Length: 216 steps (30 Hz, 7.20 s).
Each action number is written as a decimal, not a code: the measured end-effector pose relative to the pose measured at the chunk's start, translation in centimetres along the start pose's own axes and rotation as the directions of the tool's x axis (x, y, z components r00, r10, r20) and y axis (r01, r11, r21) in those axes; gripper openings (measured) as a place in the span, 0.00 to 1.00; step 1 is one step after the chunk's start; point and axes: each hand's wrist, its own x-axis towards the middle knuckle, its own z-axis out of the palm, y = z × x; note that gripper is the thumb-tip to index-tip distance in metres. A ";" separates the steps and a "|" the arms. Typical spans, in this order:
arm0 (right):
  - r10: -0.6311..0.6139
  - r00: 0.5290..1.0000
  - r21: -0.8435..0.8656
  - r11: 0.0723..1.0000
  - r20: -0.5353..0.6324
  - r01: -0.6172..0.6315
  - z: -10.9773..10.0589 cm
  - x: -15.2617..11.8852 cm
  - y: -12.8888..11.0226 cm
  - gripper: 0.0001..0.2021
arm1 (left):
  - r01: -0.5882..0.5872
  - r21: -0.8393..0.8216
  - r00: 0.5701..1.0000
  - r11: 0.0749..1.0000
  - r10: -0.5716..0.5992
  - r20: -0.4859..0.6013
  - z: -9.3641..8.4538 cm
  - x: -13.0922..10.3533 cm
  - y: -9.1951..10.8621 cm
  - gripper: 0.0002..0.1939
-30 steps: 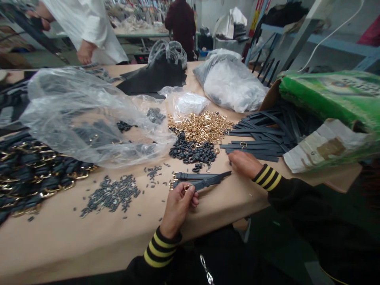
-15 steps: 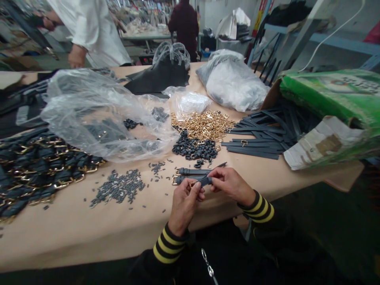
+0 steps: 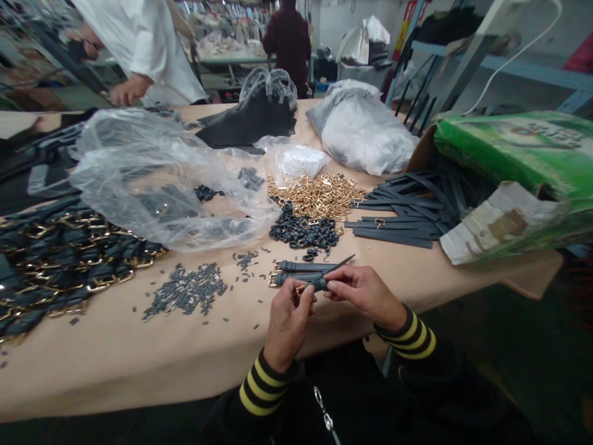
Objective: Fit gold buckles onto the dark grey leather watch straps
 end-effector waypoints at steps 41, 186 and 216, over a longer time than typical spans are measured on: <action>0.126 0.894 -0.799 0.514 0.430 0.313 -3.4 -0.7 -4.8 0.10 | 0.115 -0.172 0.973 0.978 -0.076 0.217 -1.2 -0.1 1.7 0.10; -0.022 0.983 0.088 0.996 0.180 0.007 0.3 1.1 -0.4 0.13 | 0.063 -0.478 0.994 0.876 -0.011 0.110 -1.5 3.4 1.6 0.08; -0.159 0.985 -0.543 0.822 0.073 0.173 0.8 -0.7 -0.5 0.10 | 0.191 -0.547 0.981 0.815 -0.166 0.095 1.6 0.2 0.8 0.08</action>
